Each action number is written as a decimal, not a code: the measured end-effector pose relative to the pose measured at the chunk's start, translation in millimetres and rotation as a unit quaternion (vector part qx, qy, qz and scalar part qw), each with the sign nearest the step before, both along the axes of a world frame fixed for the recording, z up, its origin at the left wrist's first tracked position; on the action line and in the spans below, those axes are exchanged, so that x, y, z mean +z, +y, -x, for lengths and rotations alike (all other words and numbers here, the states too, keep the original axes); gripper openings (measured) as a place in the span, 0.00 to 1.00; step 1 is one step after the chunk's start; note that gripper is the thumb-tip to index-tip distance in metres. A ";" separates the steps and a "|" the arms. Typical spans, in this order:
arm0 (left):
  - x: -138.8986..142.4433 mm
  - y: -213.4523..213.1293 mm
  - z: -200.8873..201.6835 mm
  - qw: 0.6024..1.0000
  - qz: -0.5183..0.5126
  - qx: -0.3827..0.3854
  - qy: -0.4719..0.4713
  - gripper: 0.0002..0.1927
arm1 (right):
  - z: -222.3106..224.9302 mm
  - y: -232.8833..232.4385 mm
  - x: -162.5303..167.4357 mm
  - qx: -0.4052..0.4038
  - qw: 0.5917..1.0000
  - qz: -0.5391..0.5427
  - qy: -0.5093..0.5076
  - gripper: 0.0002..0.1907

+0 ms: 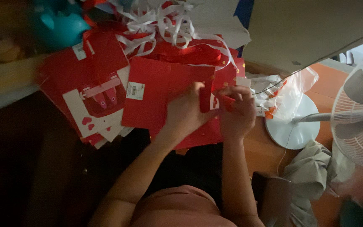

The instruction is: The person sits at a table with a pile of red paper gift bags and loose red and white ribbons. They thread a red ribbon through the punched handle holes of a bag, tie the ribbon ends, and set the finished bag on the stack, repeating the process for successive bags.

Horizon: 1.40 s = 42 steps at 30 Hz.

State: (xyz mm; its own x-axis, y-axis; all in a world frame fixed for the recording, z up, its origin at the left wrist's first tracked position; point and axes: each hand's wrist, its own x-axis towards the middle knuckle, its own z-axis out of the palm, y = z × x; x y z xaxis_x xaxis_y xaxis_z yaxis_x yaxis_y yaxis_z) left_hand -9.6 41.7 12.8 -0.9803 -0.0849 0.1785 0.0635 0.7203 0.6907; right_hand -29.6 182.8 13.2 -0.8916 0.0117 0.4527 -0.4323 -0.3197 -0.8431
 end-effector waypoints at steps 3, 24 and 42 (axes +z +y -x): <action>5.6 7.1 -0.4 0.995 0.050 0.012 0.088 0.41 | -3.2 9.7 5.3 0.100 0.973 0.180 -0.109 0.21; 98.8 -30.9 -84.8 0.983 -0.062 -0.048 0.166 0.22 | -15.6 -8.3 -17.2 0.324 0.882 -0.311 -0.145 0.17; 101.9 -51.7 -75.3 0.981 -0.116 -0.065 0.138 0.11 | -35.7 -1.2 56.4 -0.071 0.848 -0.497 0.170 0.37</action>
